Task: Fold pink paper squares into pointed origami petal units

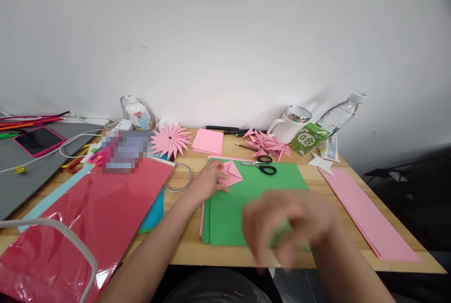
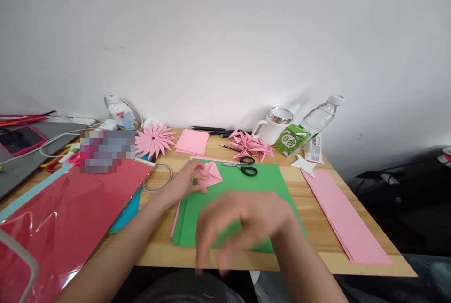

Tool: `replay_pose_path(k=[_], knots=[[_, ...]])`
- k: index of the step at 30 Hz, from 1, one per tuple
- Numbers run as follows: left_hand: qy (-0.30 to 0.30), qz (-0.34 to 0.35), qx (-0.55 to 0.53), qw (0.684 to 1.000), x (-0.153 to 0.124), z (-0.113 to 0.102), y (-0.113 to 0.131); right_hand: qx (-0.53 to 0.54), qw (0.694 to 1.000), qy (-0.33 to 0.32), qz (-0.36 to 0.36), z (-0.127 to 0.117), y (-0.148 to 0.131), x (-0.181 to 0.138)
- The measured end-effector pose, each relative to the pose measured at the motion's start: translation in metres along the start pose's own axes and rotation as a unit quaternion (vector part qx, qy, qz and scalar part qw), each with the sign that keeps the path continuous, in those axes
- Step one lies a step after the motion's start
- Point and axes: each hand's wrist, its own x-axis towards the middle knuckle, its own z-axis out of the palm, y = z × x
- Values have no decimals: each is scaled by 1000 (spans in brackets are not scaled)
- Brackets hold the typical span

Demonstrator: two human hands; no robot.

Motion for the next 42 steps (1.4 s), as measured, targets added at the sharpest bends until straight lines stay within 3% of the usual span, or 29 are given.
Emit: replay_pose_path(k=[2, 4, 8, 13, 15, 17, 21, 23, 25, 30, 38, 42], knots=[[-3, 3, -11, 1000, -1, -2, 0, 44, 992, 76, 87, -35, 31, 30], [-3, 11, -14, 1000, -2, -3, 0, 113, 967, 164, 158, -51, 63, 50], [-12, 15, -5, 1000, -3, -4, -3, 156, 939, 212, 223, -42, 101, 62], [-8, 52, 29, 998, -1, -2, -5, 154, 931, 229, 237, -34, 104, 63], [30, 74, 43, 996, 0, -4, -5, 162, 930, 232, 233, -36, 104, 63], [110, 77, 61, 989, 3, -10, -6, 171, 929, 232, 232, -37, 106, 63], [246, 7, 187, 951, 13, -41, -15, 178, 928, 233, 230, -38, 110, 62], [232, -30, 270, 934, 21, -58, -27, 177, 929, 233, 226, -38, 112, 62], [180, -74, 342, 919, 30, -70, -40, 177, 929, 235, 226, -38, 113, 62], [116, -70, 362, 922, 39, -74, -67, 174, 928, 239, 226, -39, 114, 62], [124, -78, 397, 906, 36, -67, -78, 174, 929, 237, 224, -38, 112, 63], [144, -88, 375, 911, 34, -71, -58, 170, 929, 237, 230, -39, 110, 63]])
